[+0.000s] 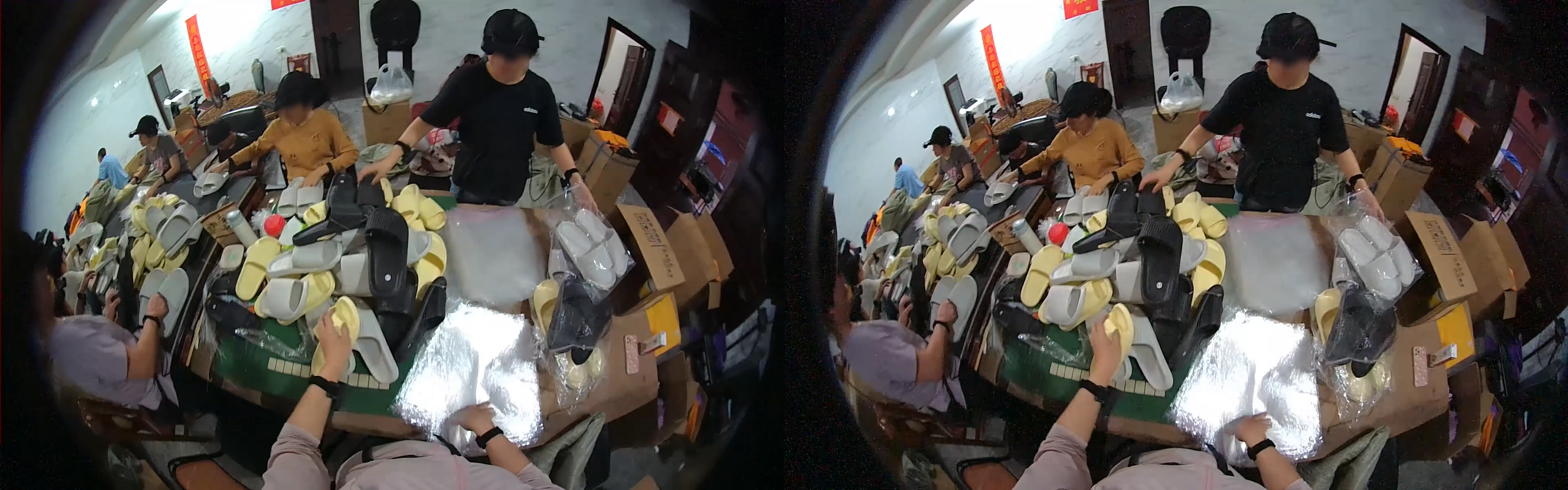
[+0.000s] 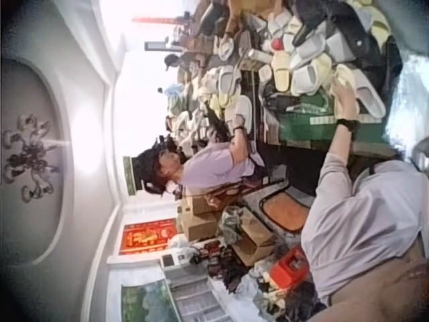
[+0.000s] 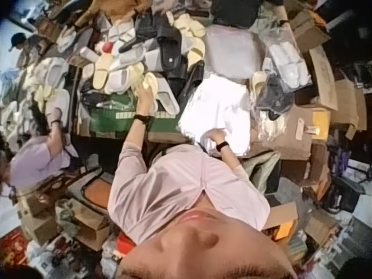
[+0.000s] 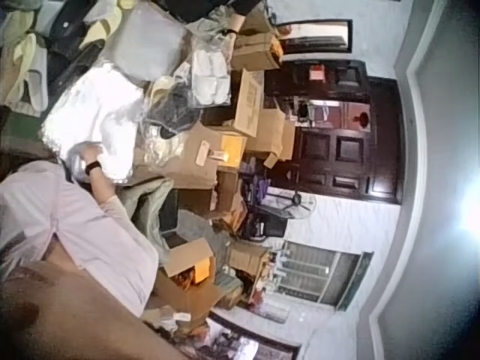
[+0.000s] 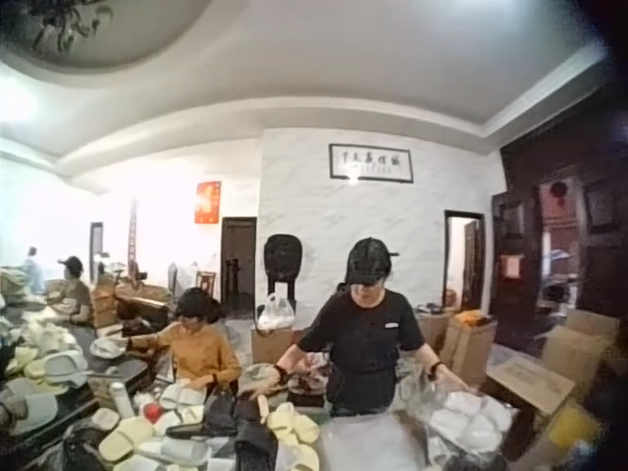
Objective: Packing various slippers and shoes into plastic bags and boxes in a manufacturing environment.
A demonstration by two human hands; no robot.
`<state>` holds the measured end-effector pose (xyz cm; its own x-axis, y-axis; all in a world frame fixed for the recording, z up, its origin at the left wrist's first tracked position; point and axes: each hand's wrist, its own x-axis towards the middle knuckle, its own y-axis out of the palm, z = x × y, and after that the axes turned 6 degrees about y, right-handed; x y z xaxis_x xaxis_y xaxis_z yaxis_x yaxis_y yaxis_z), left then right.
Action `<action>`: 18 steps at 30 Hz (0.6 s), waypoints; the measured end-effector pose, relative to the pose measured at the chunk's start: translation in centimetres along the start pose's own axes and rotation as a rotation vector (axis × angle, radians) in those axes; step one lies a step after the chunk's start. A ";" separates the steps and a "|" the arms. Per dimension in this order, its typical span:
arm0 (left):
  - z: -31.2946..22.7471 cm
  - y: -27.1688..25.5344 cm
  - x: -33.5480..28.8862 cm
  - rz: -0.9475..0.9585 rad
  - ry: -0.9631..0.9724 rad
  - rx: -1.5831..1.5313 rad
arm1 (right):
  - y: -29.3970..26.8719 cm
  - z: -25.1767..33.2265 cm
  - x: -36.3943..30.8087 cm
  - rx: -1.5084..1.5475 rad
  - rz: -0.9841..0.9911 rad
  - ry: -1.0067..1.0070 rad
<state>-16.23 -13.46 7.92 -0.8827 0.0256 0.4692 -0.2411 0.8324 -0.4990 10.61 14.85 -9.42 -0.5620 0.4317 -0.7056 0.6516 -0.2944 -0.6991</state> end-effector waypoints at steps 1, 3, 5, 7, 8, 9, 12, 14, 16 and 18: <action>0.7 -0.5 1.1 0.047 0.002 0.101 | -0.6 0.6 -0.5 0.026 0.001 0.048; 1.1 -0.4 2.8 0.188 0.061 0.175 | -0.8 1.2 -1.0 0.069 0.004 0.111; -0.4 1.2 4.0 0.298 -0.033 -0.101 | -0.4 1.1 -1.4 0.261 -0.053 0.177; -0.7 3.3 4.6 0.380 -0.172 -0.431 | -2.0 2.3 -2.7 0.183 -0.011 0.177; -2.1 4.4 5.4 0.396 -0.162 -0.445 | -2.8 2.3 -3.0 0.103 0.030 0.191; -4.7 5.4 6.5 0.380 -0.418 -0.668 | -2.3 2.0 -2.4 0.056 0.059 0.232; -6.3 7.1 8.7 0.321 -0.789 -0.981 | -1.9 2.2 -2.0 0.027 0.064 0.245; -5.7 8.3 9.1 0.237 -0.707 -1.104 | -1.3 2.4 -1.5 0.037 0.042 0.259; -8.9 7.4 8.8 0.236 -0.633 -1.092 | -1.5 2.4 -2.5 0.159 -0.085 0.151; -11.4 5.8 7.9 0.099 -0.446 -1.021 | -2.1 2.4 -3.4 0.145 -0.104 0.114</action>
<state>-20.02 -2.09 17.09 -0.9947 0.0868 0.0547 0.1016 0.9071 0.4085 9.93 11.97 -5.85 -0.5556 0.5574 -0.6169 0.5083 -0.3594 -0.7826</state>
